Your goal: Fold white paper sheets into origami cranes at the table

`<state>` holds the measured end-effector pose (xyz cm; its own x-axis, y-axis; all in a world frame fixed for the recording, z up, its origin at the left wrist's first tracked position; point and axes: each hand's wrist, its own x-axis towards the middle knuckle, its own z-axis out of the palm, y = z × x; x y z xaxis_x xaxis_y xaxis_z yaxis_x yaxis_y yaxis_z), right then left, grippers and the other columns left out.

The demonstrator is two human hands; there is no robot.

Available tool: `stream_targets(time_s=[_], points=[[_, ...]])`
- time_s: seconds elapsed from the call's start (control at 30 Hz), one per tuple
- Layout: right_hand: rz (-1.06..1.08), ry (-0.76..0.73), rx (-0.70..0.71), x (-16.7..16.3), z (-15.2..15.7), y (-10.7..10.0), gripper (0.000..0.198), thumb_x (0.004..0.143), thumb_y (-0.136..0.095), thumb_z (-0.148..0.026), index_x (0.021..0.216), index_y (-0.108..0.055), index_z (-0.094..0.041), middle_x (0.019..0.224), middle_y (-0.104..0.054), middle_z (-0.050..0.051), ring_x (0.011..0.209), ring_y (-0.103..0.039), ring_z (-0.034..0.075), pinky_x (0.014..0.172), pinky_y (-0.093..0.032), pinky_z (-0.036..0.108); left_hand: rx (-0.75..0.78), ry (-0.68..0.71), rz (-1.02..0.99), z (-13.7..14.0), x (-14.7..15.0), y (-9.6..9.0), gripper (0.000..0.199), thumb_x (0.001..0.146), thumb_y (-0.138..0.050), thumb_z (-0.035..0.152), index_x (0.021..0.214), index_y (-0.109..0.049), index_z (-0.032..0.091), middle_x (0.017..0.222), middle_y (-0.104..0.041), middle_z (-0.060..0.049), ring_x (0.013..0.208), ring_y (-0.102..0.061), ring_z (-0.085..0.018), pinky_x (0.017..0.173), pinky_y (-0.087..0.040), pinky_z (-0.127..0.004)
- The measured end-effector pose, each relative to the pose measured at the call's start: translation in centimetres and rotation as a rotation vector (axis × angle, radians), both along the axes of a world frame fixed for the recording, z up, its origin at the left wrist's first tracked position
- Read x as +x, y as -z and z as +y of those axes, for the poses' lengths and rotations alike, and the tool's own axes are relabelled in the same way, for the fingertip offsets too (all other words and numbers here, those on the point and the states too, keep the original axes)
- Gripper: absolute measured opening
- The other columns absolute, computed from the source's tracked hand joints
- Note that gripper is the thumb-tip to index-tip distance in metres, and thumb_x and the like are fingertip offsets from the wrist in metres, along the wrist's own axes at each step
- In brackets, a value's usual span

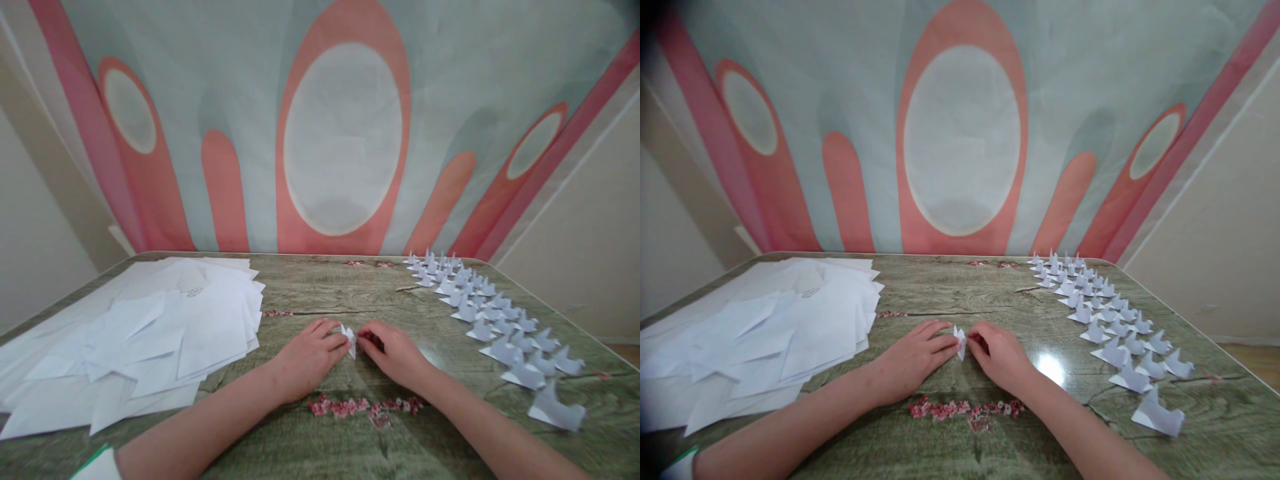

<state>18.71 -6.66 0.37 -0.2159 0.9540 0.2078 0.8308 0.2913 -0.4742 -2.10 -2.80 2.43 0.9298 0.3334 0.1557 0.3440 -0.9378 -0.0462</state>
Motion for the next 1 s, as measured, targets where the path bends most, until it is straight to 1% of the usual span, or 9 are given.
stream_targets(time_s=[0.07, 0.17, 0.3, 0.43, 0.6, 0.77, 1.0], points=[[-0.133, -0.059, 0.061, 0.03, -0.38, -0.61, 0.021, 0.087, -0.041, -0.018, 0.092, -0.061, -0.020, 0.084, -0.061, 0.004, 0.079, -0.056, 0.016, 0.071, -0.040, 0.027, 0.008, -0.003, 0.001, -0.03, 0.05, -0.05, 0.037, 0.088, -0.043, 0.019, 0.125, -0.045, 0.019, 0.116, -0.055, -0.006, 0.118, -0.037, -0.022, 0.104, -0.023, -0.039], [-0.351, -0.146, 0.139, -0.29, -0.81, -1.04, 0.024, 0.085, -0.042, -0.013, 0.096, -0.063, -0.020, 0.084, -0.060, 0.006, 0.081, -0.054, 0.018, 0.074, -0.039, 0.029, 0.021, -0.011, 0.000, -0.11, 0.13, -0.17, 0.034, 0.088, -0.043, 0.019, 0.122, -0.047, 0.019, 0.113, -0.055, -0.006, 0.114, -0.040, -0.022, 0.102, -0.026, -0.039], [-0.486, -0.196, 0.191, -0.70, -0.97, -0.58, 0.021, 0.086, -0.045, -0.015, 0.094, -0.063, -0.019, 0.082, -0.059, 0.006, 0.078, -0.052, 0.018, 0.071, -0.037, 0.030, 0.030, -0.018, -0.017, -0.17, 0.20, -0.30, 0.032, 0.089, -0.043, 0.020, 0.120, -0.048, 0.019, 0.111, -0.055, -0.008, 0.111, -0.042, -0.022, 0.100, -0.029, -0.039], [-0.515, -0.186, 0.190, -0.76, -0.96, -0.20, 0.022, 0.088, -0.042, -0.015, 0.091, -0.063, -0.018, 0.084, -0.057, 0.006, 0.077, -0.052, 0.018, 0.069, -0.036, 0.031, 0.017, -0.004, -0.037, -0.08, 0.15, -0.14, 0.032, 0.089, -0.043, 0.020, 0.120, -0.048, 0.019, 0.115, -0.054, -0.007, 0.112, -0.041, -0.021, 0.101, -0.028, -0.039], [-0.516, -0.181, 0.154, -0.72, -1.00, -0.38, 0.023, 0.087, -0.041, -0.014, 0.096, -0.062, -0.019, 0.088, -0.056, 0.005, 0.079, -0.052, 0.017, 0.069, -0.037, 0.030, 0.010, 0.017, 0.000, 0.08, 0.03, 0.12, 0.037, 0.087, -0.043, 0.018, 0.123, -0.046, 0.018, 0.127, -0.050, -0.005, 0.123, -0.033, -0.021, 0.105, -0.022, -0.038], [-0.506, -0.185, 0.139, -0.71, -0.96, -0.38, 0.024, 0.085, -0.042, -0.012, 0.097, -0.062, -0.018, 0.088, -0.055, 0.005, 0.080, -0.052, 0.018, 0.070, -0.038, 0.030, 0.013, 0.018, 0.015, 0.03, 0.08, 0.17, 0.036, 0.088, -0.040, 0.018, 0.123, -0.047, 0.018, 0.128, -0.050, -0.006, 0.123, -0.035, -0.019, 0.105, -0.021, -0.038], [-0.484, -0.181, 0.120, -0.78, -0.86, -0.42, 0.025, 0.086, -0.041, -0.012, 0.097, -0.063, -0.018, 0.087, -0.055, 0.006, 0.079, -0.052, 0.017, 0.070, -0.038, 0.029, 0.001, 0.027, 0.015, 0.06, 0.15, 0.07, 0.034, 0.089, -0.038, 0.018, 0.122, -0.048, 0.016, 0.127, -0.051, -0.005, 0.121, -0.036, -0.020, 0.105, -0.020, -0.038]])
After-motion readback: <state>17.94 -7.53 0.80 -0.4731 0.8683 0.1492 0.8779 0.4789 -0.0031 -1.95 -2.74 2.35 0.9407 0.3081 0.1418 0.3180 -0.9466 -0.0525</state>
